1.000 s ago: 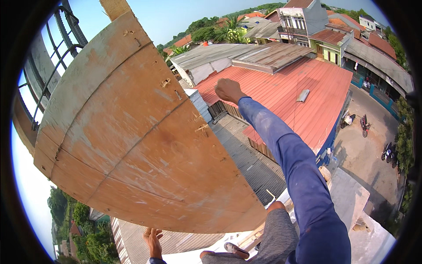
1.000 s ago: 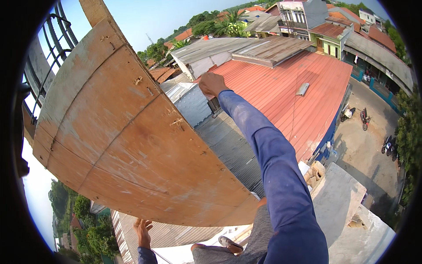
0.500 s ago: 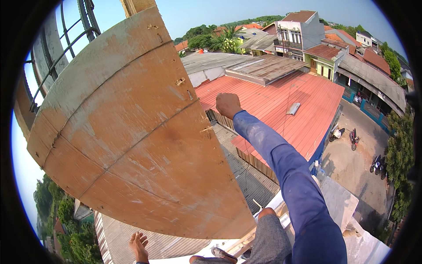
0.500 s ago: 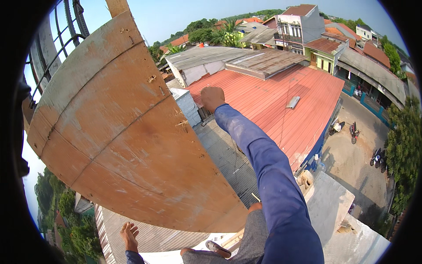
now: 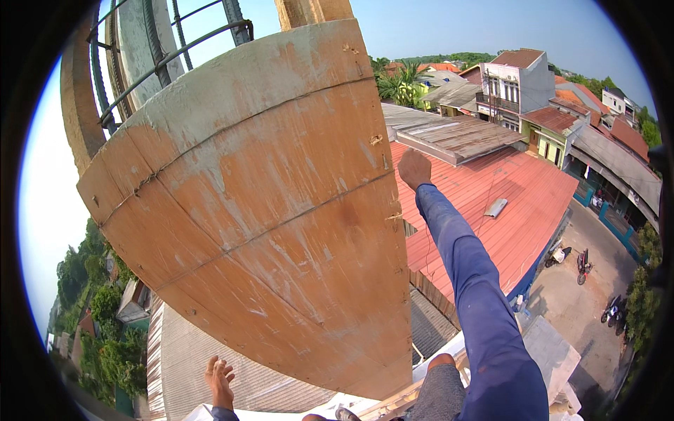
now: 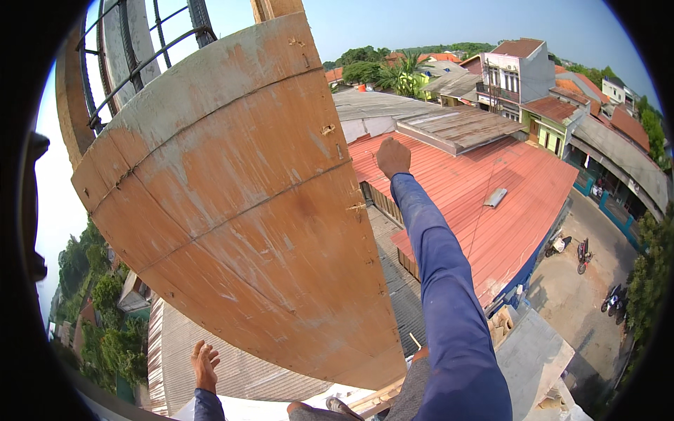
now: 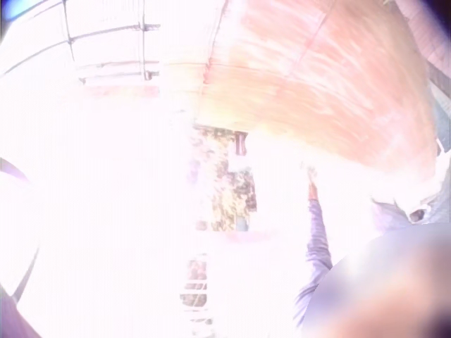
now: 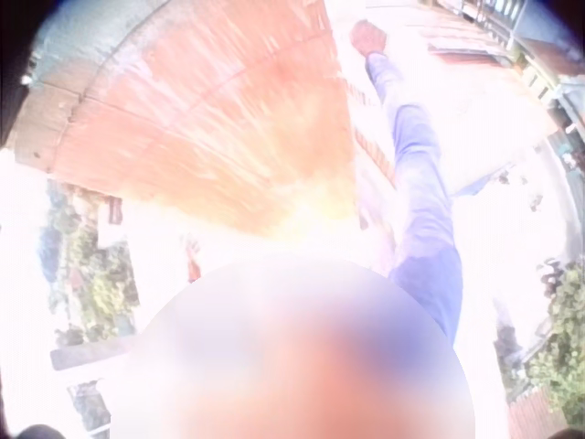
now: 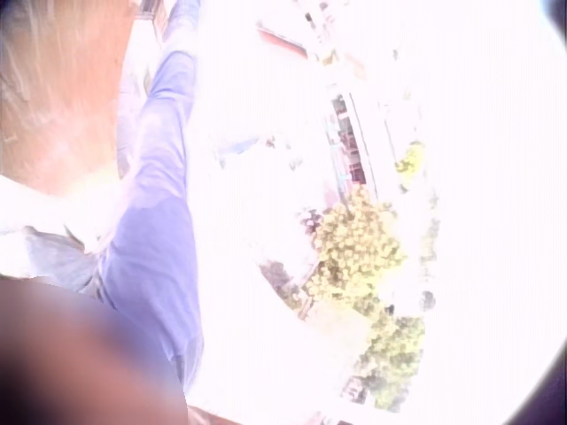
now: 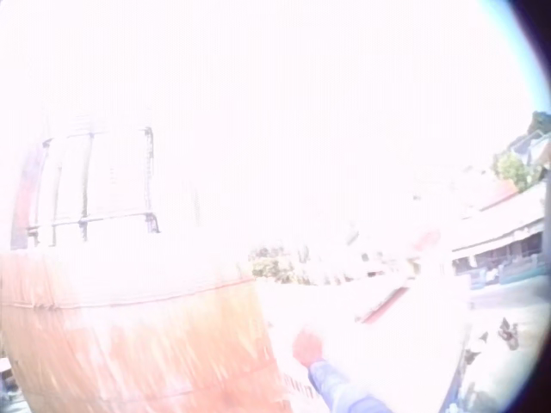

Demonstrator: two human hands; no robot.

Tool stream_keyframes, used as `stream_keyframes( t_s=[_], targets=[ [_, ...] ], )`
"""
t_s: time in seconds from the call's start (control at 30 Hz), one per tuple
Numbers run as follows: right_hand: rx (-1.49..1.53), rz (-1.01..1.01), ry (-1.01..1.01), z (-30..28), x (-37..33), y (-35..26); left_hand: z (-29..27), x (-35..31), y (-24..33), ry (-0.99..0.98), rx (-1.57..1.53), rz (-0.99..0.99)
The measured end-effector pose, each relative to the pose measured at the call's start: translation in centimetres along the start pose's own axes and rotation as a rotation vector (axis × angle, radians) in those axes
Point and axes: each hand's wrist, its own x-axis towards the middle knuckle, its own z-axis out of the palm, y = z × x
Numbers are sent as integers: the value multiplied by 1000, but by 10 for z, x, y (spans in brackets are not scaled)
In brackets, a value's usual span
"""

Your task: The person sits on a roof structure and ties a rope around a wooden plank using both hands. They then use pliers to tighten the rope and secure it to the plank.

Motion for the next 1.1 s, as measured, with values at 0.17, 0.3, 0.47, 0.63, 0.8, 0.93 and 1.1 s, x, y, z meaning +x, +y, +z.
stream_keyframes(
  t_s=[0.17,0.3,0.47,0.63,0.8,0.93,1.1],
  targets=[
    [293,-62,-174,23,-2,-37,9,22,3,-14,56,-8],
    [395,-118,-257,35,-10,-56,28,60,5,42,99,74],
    [418,-169,-288,49,-23,-66,87,107,39,22,-193,266],
    [450,-229,-305,51,-42,-64,159,107,99,-168,-628,232],
    [468,-237,-307,39,-44,-45,213,104,151,-392,-1095,155],
    [481,-208,-311,33,-41,-37,213,110,174,-475,-1277,161],
    [506,-192,-327,25,-40,-28,186,129,189,-396,-1293,197]
  ],
)
